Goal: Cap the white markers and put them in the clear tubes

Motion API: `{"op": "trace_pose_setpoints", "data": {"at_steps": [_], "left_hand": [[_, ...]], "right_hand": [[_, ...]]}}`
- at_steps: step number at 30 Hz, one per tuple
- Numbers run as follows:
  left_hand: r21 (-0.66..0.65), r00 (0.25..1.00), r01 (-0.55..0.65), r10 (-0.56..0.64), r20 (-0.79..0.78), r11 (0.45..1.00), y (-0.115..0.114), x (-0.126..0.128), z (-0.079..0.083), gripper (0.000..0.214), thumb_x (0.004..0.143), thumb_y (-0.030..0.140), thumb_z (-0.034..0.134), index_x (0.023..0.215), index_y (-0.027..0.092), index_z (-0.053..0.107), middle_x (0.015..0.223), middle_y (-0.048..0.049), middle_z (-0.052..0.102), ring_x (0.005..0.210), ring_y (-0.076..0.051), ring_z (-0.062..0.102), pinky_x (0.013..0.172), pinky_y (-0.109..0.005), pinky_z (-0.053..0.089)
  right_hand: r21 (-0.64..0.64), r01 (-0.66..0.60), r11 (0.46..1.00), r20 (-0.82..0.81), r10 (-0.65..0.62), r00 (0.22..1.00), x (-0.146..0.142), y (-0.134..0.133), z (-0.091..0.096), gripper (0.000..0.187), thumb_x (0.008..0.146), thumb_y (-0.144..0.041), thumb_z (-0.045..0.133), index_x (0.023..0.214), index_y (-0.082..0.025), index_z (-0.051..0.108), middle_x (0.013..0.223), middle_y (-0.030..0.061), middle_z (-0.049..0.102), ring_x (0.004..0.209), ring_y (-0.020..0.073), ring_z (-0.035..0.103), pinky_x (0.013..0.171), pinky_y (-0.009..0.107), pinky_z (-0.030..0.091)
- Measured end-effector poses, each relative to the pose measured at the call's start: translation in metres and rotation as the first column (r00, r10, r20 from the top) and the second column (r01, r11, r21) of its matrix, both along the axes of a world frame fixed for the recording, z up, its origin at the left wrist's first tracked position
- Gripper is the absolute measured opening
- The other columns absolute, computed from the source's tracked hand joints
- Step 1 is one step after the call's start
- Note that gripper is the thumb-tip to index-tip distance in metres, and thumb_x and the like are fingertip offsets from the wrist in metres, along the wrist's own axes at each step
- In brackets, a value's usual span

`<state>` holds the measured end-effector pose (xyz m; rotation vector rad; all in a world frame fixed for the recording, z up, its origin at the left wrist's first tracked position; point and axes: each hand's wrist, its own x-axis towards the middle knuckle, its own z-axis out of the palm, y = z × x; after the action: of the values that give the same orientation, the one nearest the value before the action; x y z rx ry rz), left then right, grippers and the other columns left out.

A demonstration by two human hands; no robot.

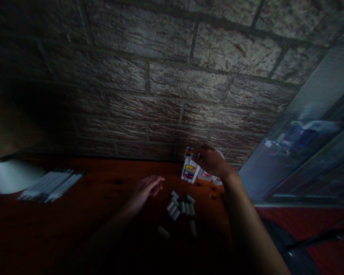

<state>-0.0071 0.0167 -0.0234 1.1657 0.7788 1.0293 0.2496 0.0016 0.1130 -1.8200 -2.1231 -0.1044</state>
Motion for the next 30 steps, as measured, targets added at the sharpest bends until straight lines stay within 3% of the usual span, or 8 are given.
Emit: {"op": "trace_pose_setpoints", "data": {"at_steps": [3, 7, 12, 18, 22, 27, 30], "left_hand": [[0.005, 1.0, -0.004, 0.004, -0.008, 1.0, 0.0, 0.001, 0.0, 0.046, 0.074, 0.058, 0.073, 0.091, 0.016, 0.075, 0.069, -0.0013, 0.063, 0.051, -0.008, 0.045, 0.051, -0.023, 0.029], [0.005, 1.0, 0.005, -0.005, -0.008, 1.0, 0.002, 0.001, -0.003, 0.049, 0.071, 0.06, 0.074, 0.09, 0.015, 0.074, 0.068, -0.0006, 0.062, 0.051, -0.009, 0.045, 0.05, -0.022, 0.03], [-0.005, 1.0, -0.002, 0.002, 0.017, 1.0, 0.003, 0.0, -0.004, 0.051, 0.071, 0.061, 0.074, 0.091, 0.015, 0.074, 0.067, 0.0003, 0.061, 0.052, -0.008, 0.045, 0.051, -0.022, 0.031], [0.016, 1.0, 0.0, 0.001, -0.015, 1.0, 0.004, -0.001, -0.007, 0.048, 0.075, 0.059, 0.072, 0.094, 0.015, 0.074, 0.07, -0.0006, 0.062, 0.052, -0.008, 0.045, 0.051, -0.022, 0.031], [0.002, 1.0, -0.015, 0.015, -0.022, 1.0, 0.007, -0.002, -0.01, 0.048, 0.074, 0.059, 0.072, 0.095, 0.015, 0.074, 0.071, -0.0007, 0.063, 0.053, -0.008, 0.045, 0.051, -0.021, 0.032], [0.031, 1.0, -0.018, 0.019, -0.02, 0.999, 0.008, -0.002, -0.01, 0.047, 0.075, 0.058, 0.072, 0.094, 0.015, 0.074, 0.07, -0.0005, 0.062, 0.052, -0.008, 0.045, 0.05, -0.021, 0.032], [0.042, 1.0, -0.016, 0.017, -0.021, 0.999, 0.007, -0.001, -0.01, 0.047, 0.076, 0.059, 0.072, 0.093, 0.015, 0.074, 0.069, 0.0, 0.062, 0.051, -0.008, 0.044, 0.05, -0.022, 0.032]], "right_hand": [[0.02, -0.011, 1.0, -0.023, 0.011, 1.0, 0.002, 0.001, -0.001, 0.027, 0.091, -0.026, 0.061, 0.114, -0.018, 0.074, 0.113, 0.0148, 0.07, 0.096, 0.024, 0.07, 0.088, 0.032, 0.051], [0.096, -0.011, 0.995, -0.072, 0.018, 0.997, 0.014, -0.001, 0.004, 0.026, 0.089, -0.03, 0.065, 0.111, -0.02, 0.075, 0.108, 0.0116, 0.072, 0.083, 0.0207, 0.07, 0.078, 0.031, 0.054], [0.103, 0.151, 0.983, -0.104, -0.14, 0.985, 0.044, -0.007, 0.012, 0.036, 0.084, -0.03, 0.069, 0.117, -0.015, 0.073, 0.114, 0.0157, 0.071, 0.071, 0.0194, 0.07, 0.073, 0.034, 0.057], [0.037, 0.251, 0.967, 0.0, -0.251, 0.968, 0.067, -0.012, 0.012, 0.045, 0.082, -0.03, 0.071, 0.124, -0.016, 0.07, 0.12, 0.016, 0.071, 0.101, 0.0289, 0.071, 0.089, 0.039, 0.056], [-0.012, 0.343, 0.939, 0.006, -0.343, 0.939, 0.083, -0.011, 0.011, 0.045, 0.088, -0.03, 0.062, 0.131, -0.016, 0.066, 0.123, 0.0156, 0.071, 0.109, 0.0293, 0.07, 0.094, 0.038, 0.053], [-0.134, 0.524, 0.841, 0.061, -0.521, 0.851, 0.112, -0.002, -0.008, 0.041, 0.089, -0.014, 0.051, 0.125, -0.011, 0.069, 0.121, 0.0187, 0.072, 0.112, 0.0282, 0.069, 0.095, 0.034, 0.052], [-0.176, 0.502, 0.847, 0.073, -0.497, 0.865, 0.119, 0.003, -0.025, 0.031, 0.081, -0.013, 0.061, 0.108, -0.01, 0.076, 0.1, 0.0196, 0.077, 0.1, 0.0307, 0.073, 0.087, 0.035, 0.054]]}}
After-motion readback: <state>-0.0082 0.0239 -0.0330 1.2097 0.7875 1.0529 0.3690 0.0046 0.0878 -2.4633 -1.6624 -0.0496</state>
